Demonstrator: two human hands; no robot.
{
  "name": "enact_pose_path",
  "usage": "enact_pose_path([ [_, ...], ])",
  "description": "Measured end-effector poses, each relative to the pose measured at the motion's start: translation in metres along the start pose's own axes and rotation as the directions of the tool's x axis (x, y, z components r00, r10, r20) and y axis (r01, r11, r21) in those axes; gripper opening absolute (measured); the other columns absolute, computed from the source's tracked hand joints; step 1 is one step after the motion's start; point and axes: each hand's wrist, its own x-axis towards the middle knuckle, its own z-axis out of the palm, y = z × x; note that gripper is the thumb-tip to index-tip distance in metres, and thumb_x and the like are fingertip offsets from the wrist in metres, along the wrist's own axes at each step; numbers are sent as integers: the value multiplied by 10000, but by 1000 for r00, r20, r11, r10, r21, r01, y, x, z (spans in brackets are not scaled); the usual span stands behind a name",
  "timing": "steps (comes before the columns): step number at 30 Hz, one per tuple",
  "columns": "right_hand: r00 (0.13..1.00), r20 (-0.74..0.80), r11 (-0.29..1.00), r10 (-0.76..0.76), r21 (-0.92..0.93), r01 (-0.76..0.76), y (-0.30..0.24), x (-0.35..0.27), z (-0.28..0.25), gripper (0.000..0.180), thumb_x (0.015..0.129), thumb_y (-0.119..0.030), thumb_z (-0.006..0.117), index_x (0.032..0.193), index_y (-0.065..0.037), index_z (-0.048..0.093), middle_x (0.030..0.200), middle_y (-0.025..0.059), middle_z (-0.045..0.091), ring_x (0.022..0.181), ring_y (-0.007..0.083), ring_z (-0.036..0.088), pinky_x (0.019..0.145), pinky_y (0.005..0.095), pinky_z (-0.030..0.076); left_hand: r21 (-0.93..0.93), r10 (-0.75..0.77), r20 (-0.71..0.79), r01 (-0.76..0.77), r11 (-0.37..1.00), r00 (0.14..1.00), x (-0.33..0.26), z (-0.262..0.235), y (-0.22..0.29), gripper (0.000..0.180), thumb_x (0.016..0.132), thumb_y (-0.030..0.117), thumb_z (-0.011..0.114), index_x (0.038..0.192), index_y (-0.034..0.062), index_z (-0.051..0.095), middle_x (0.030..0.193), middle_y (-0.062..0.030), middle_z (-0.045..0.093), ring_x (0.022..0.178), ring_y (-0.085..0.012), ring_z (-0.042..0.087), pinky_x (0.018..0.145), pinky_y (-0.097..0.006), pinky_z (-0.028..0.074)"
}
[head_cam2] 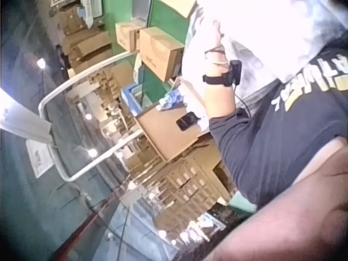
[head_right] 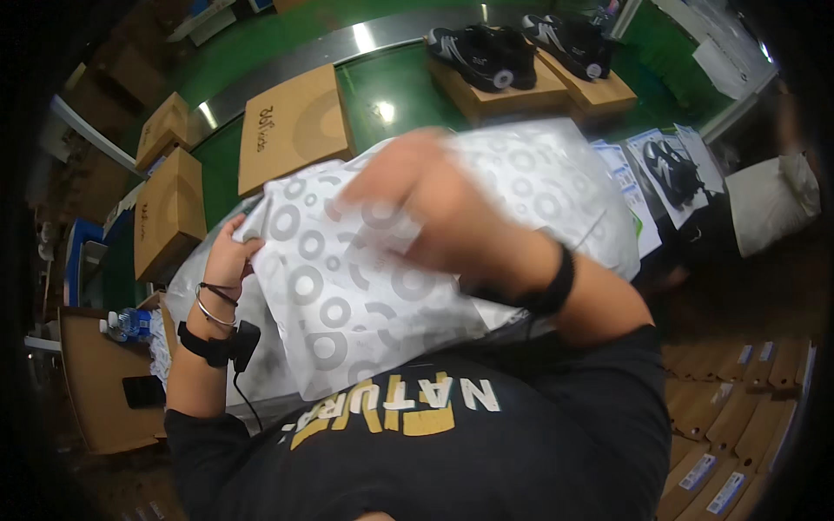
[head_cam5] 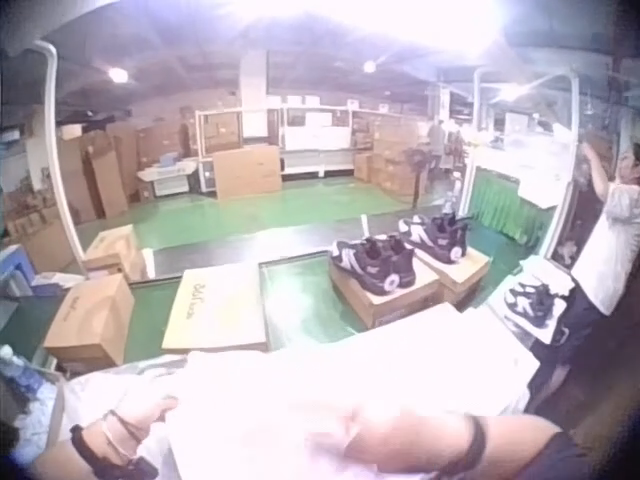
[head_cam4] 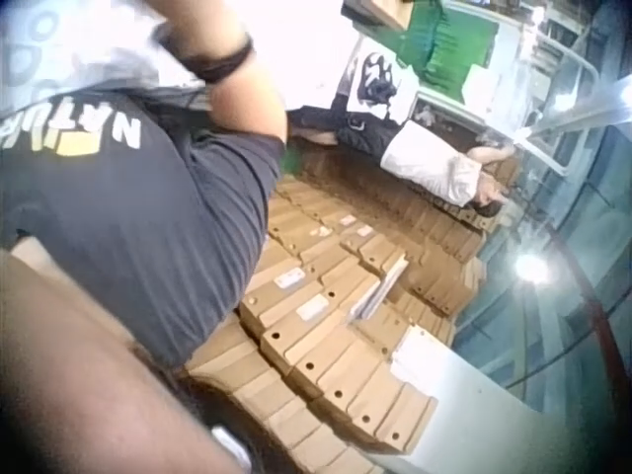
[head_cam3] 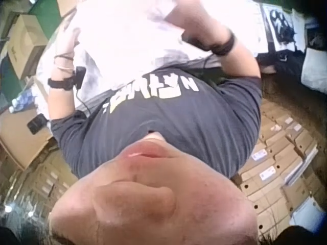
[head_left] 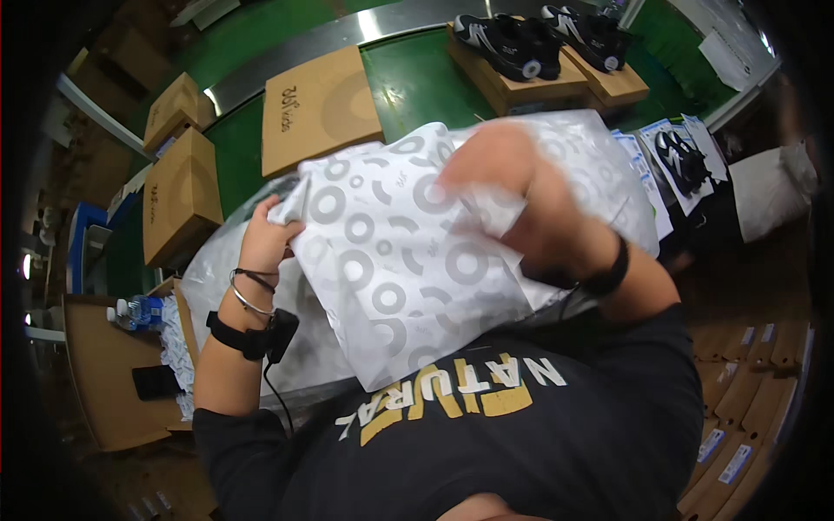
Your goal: The recorder is packing athletic shoes into boxes, wrapping them in paper and placing them into the shoeboxes on a conveyor belt.
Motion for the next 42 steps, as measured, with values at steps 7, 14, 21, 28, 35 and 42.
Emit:
enact_pose_path([
  [7, 582, -75, 579, 810, -60, -813, 173, -52, 7, 247, 731, -159, 600, 915, 2, 564, 784, 116, 610, 713, 204, 581, 654, 292, 452, 637, 274, -308, -17, 770, 911, 216, -69, -11, 700, 639, 482, 626, 1018, -100, 538, 1014, -274, 556, 1007, -325, 532, 800, -348, 429],
  [14, 682, 177, 685, 709, -404, -607, 182, -35, 68, 705, 665, -202, 694, 1263, -56, 351, 1256, 257, 349, 1086, 356, 441, 883, 358, 383, -122, -93, 74, 102, 987, 993, 227, 0, -6, 440, 729, 328, 621, 1021, 5, 554, 911, -106, 607, 731, -201, 590, 658, -333, 477],
  [21, 561, -36, 529, 827, -288, -798, 178, -11, 71, 893, 713, -234, 627, 1354, -54, 33, 1130, 311, 440, 936, 423, 512, 829, 399, 416, -121, -115, 490, 198, 973, 864, 144, 52, 67, 424, 835, 460, 473, 1197, 240, 461, 1276, -199, 294, 1046, -346, 460, 823, -384, 434],
  [28, -65, 199, -192, 978, 731, -654, 201, -56, 36, 666, 819, -463, 459, 1235, 37, 316, 1180, 170, 455, 976, 313, 501, 757, 369, 432, 495, -212, 316, 30, 869, 925, 153, 15, 14, 565, 847, 484, 406, 1047, -21, 560, 1051, -132, 575, 919, -215, 540, 819, -288, 403],
  [35, 39, 537, -74, 842, 187, -980, 84, -106, -6, 855, 755, -296, 630, 1321, 63, 98, 825, 135, 540, 656, 150, 529, 495, 239, 467, 733, 662, 324, -622, 276, 676, -19, 17, 37, 666, 608, 186, 726, 1215, 158, 453, 1319, -279, 217, 1168, -426, 304, 964, -429, 291],
  [42, 235, 674, -86, 700, 406, -910, 0, -90, 33, 867, 640, -148, 698, 1303, 32, 169, 1153, 136, 450, 1044, 193, 460, 891, 295, 371, -192, 250, 229, -208, 959, 941, -71, 44, -42, 862, 646, 98, 638, 1331, 20, 121, 1313, -186, 243, 1195, -257, 299, 993, -346, 260],
])
